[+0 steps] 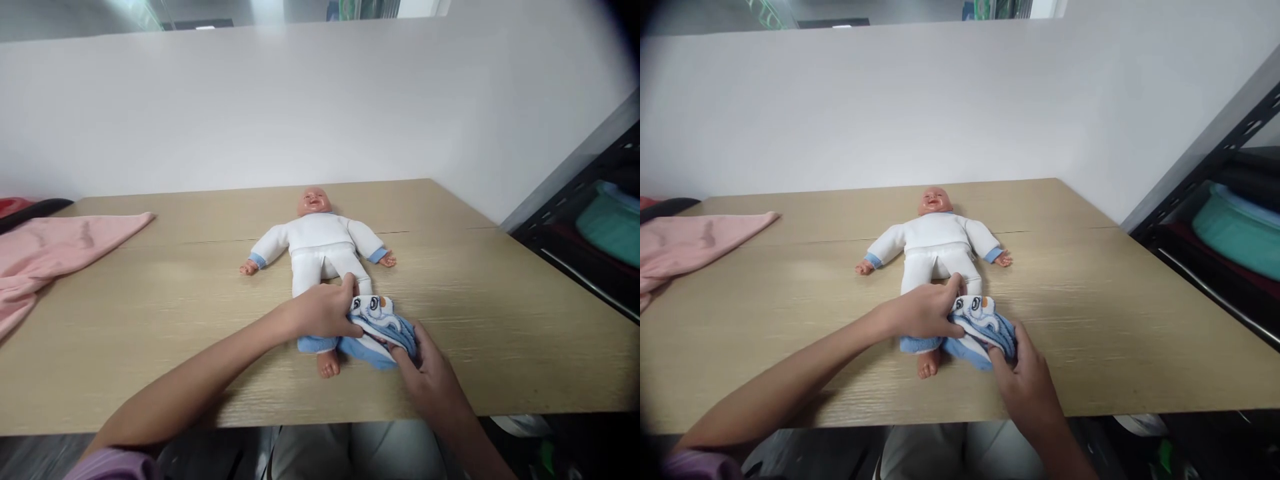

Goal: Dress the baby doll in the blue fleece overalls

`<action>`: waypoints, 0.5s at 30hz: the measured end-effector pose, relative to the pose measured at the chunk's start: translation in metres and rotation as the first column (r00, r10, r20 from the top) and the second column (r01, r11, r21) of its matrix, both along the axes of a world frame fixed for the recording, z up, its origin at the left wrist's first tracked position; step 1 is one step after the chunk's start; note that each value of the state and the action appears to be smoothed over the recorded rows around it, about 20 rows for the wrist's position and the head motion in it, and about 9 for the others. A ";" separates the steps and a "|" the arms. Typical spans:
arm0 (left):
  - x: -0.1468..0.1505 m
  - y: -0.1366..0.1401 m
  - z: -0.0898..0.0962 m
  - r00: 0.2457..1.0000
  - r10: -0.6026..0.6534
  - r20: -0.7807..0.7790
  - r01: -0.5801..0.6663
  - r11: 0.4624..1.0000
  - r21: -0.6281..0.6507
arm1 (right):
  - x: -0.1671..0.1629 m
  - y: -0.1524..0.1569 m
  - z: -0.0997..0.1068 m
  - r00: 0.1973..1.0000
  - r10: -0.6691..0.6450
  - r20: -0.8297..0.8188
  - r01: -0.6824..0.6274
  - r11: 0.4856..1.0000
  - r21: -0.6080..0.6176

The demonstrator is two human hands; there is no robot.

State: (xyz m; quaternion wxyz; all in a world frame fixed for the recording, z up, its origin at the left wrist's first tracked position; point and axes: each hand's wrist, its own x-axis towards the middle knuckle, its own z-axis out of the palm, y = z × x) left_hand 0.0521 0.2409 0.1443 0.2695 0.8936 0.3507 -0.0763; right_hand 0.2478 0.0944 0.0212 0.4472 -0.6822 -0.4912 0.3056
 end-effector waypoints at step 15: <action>-0.022 0.007 -0.018 0.869 0.118 0.480 -0.019 0.978 -0.207 | -0.016 0.024 0.004 0.909 0.066 -0.411 0.015 0.981 0.191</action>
